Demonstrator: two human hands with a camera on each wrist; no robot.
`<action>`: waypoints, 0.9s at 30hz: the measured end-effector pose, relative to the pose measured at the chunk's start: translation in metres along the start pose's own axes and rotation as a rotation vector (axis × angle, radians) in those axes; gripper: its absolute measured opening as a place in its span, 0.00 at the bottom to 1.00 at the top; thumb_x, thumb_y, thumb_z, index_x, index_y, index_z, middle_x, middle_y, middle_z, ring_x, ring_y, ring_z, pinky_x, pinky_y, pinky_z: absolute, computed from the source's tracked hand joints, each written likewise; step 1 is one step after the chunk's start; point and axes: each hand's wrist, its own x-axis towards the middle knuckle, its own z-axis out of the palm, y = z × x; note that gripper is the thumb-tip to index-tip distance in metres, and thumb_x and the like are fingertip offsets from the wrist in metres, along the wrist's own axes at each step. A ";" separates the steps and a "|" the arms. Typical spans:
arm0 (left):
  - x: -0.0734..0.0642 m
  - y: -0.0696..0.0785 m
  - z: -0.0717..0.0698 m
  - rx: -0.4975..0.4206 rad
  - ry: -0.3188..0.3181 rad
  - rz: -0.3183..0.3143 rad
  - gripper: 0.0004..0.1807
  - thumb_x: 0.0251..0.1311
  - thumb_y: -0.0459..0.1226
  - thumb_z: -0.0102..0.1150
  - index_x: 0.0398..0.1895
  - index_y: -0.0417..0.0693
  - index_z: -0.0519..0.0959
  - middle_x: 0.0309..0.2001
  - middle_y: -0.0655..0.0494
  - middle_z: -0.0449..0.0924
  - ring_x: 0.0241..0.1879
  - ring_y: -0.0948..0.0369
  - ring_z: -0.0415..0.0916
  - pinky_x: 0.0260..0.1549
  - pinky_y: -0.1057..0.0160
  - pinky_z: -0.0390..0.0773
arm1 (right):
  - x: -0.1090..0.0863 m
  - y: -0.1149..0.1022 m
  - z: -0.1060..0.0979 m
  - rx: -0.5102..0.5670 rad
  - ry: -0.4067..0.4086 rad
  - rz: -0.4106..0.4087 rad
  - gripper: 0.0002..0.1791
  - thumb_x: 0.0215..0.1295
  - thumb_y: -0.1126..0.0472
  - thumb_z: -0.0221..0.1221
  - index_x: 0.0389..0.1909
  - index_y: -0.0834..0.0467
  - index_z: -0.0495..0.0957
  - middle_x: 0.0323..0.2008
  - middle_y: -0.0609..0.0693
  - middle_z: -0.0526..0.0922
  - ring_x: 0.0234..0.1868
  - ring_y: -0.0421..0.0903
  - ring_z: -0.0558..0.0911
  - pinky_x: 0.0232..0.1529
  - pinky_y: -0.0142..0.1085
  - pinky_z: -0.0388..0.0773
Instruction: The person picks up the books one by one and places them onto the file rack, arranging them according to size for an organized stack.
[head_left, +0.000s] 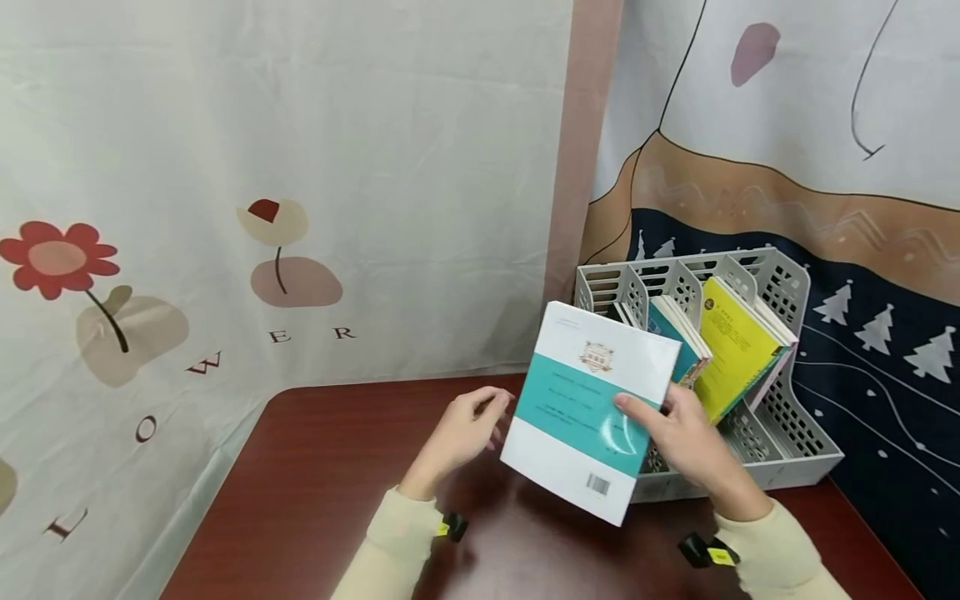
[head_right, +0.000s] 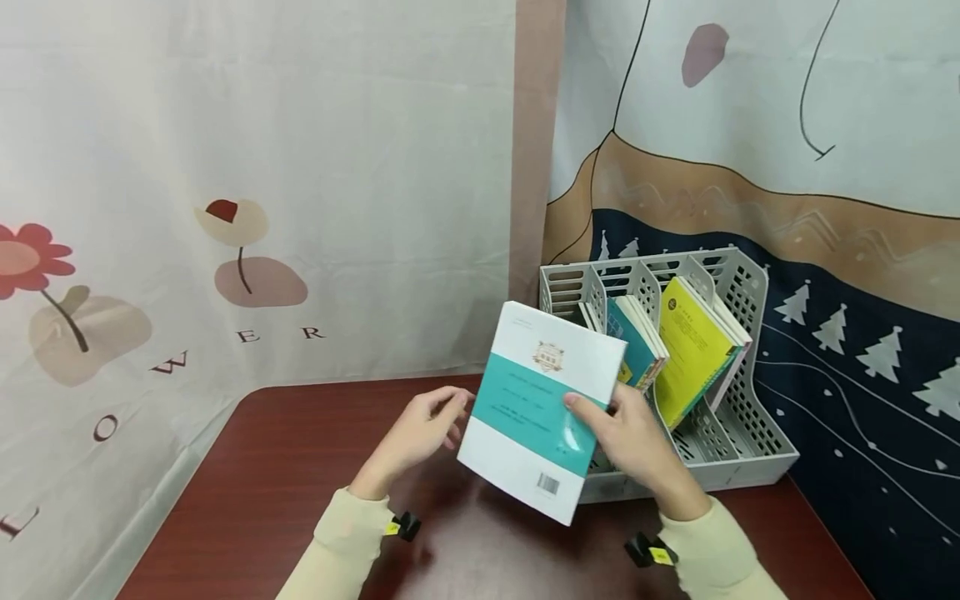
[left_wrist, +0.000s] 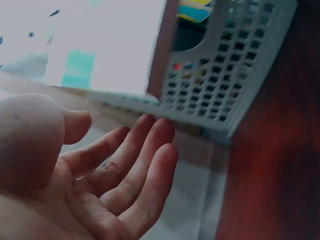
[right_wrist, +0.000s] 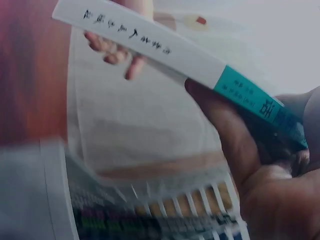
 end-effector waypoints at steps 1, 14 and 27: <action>0.001 0.000 0.006 0.007 -0.018 0.004 0.21 0.86 0.52 0.52 0.65 0.52 0.85 0.40 0.43 0.88 0.31 0.50 0.87 0.38 0.49 0.90 | -0.004 0.000 -0.007 -0.023 0.008 -0.010 0.25 0.86 0.56 0.59 0.73 0.67 0.74 0.53 0.64 0.92 0.41 0.44 0.95 0.40 0.43 0.93; 0.013 0.027 0.095 0.041 -0.201 0.022 0.32 0.82 0.55 0.59 0.81 0.51 0.72 0.52 0.53 0.92 0.34 0.52 0.93 0.34 0.64 0.85 | -0.061 0.013 -0.109 -0.330 0.120 -0.094 0.18 0.83 0.67 0.60 0.69 0.54 0.80 0.48 0.24 0.90 0.33 0.40 0.94 0.30 0.37 0.90; 0.018 0.030 0.129 0.271 -0.114 -0.058 0.46 0.74 0.61 0.65 0.87 0.53 0.64 0.70 0.49 0.83 0.77 0.46 0.75 0.74 0.41 0.76 | -0.105 0.014 -0.158 -0.599 0.498 -0.134 0.23 0.75 0.74 0.64 0.53 0.38 0.81 0.38 0.04 0.73 0.24 0.14 0.79 0.23 0.20 0.76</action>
